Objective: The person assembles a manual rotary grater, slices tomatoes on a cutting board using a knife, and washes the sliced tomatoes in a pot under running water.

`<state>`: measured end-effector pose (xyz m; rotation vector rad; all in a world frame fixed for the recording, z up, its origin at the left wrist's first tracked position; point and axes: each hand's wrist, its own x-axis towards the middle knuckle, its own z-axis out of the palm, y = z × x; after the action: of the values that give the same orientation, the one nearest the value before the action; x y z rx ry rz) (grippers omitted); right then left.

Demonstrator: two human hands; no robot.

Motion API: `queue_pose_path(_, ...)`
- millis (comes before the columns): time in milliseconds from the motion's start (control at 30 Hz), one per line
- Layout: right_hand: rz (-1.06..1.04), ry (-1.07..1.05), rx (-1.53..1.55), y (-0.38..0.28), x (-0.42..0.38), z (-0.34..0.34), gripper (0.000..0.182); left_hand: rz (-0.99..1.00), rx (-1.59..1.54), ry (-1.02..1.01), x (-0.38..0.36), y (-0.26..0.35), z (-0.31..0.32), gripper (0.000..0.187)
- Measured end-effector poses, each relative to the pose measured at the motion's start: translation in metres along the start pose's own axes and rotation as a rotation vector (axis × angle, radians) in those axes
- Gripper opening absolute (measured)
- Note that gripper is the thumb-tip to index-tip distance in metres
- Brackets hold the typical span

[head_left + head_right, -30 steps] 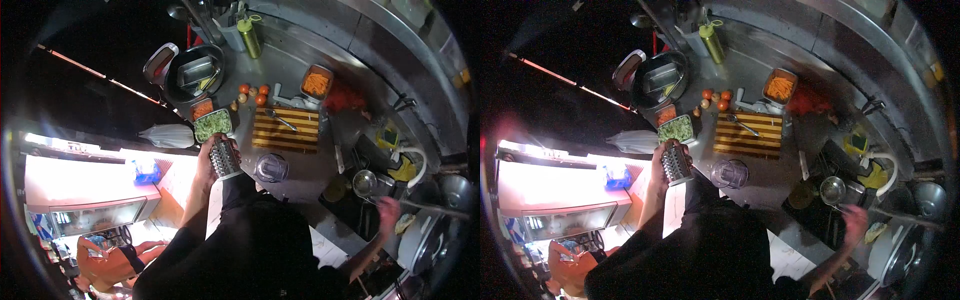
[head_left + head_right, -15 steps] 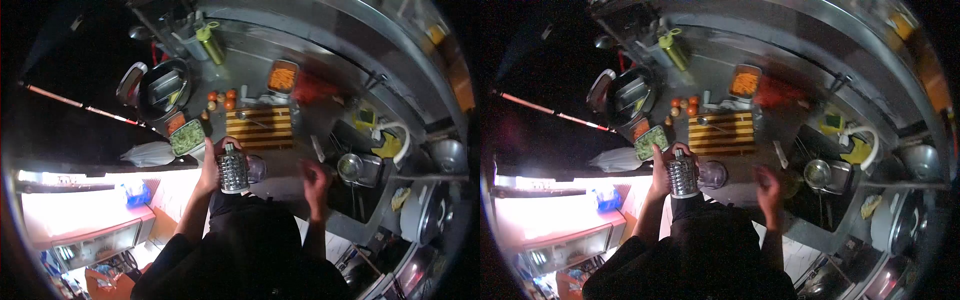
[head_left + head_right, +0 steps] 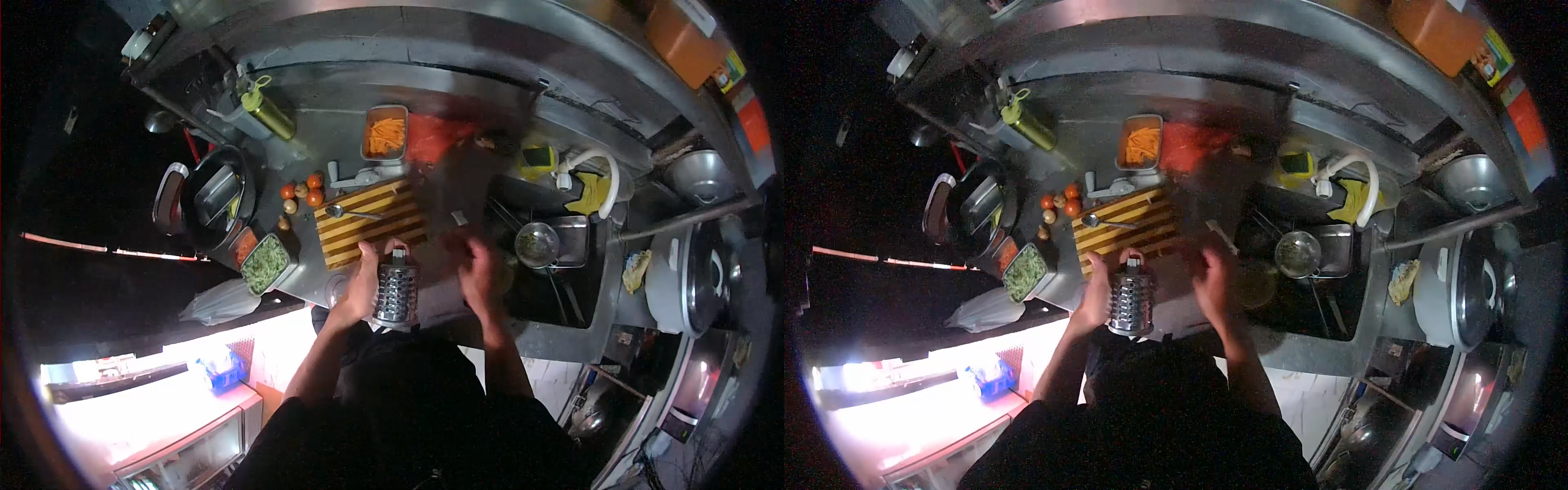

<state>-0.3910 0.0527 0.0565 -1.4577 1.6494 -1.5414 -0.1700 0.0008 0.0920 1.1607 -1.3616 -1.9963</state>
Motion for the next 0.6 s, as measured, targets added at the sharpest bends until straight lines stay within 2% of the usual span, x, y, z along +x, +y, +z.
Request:
queue_pose_path(100,0.542,-0.119,0.217,-0.039,0.015,-0.065,0.019,-0.083,0.038,0.01,0.007,0.009,0.012,0.092)
queue_pose_path(200,0.544,-0.145,0.475,-0.031,0.017,-0.137,0.007,-0.078,0.174,-0.009,0.019,0.01,0.016,0.093)
queue_pose_path(233,0.473,-0.135,0.531,0.003,0.004,-0.166,0.007,-0.07,0.166,-0.009,0.025,0.007,0.017,0.092)
queue_pose_path(300,0.268,-0.11,0.6,0.109,-0.014,-0.177,0.02,-0.066,0.164,-0.024,0.035,-0.003,0.018,0.089)
queue_pose_path(333,0.278,-0.038,0.169,0.117,0.002,-0.167,0.025,-0.07,0.218,-0.022,0.037,0.003,0.023,0.088)
queue_pose_path(433,0.683,-0.094,0.021,0.088,-0.004,-0.164,0.026,-0.067,0.34,0.034,0.039,0.029,0.041,0.082)
queue_pose_path(533,0.344,0.043,0.011,0.041,-0.001,-0.107,0.03,-0.157,0.436,0.077,0.043,0.037,0.057,0.089)
queue_pose_path(600,0.334,-0.055,0.452,0.005,0.007,-0.071,0.035,-0.107,0.341,-0.026,0.055,0.015,0.057,0.082)
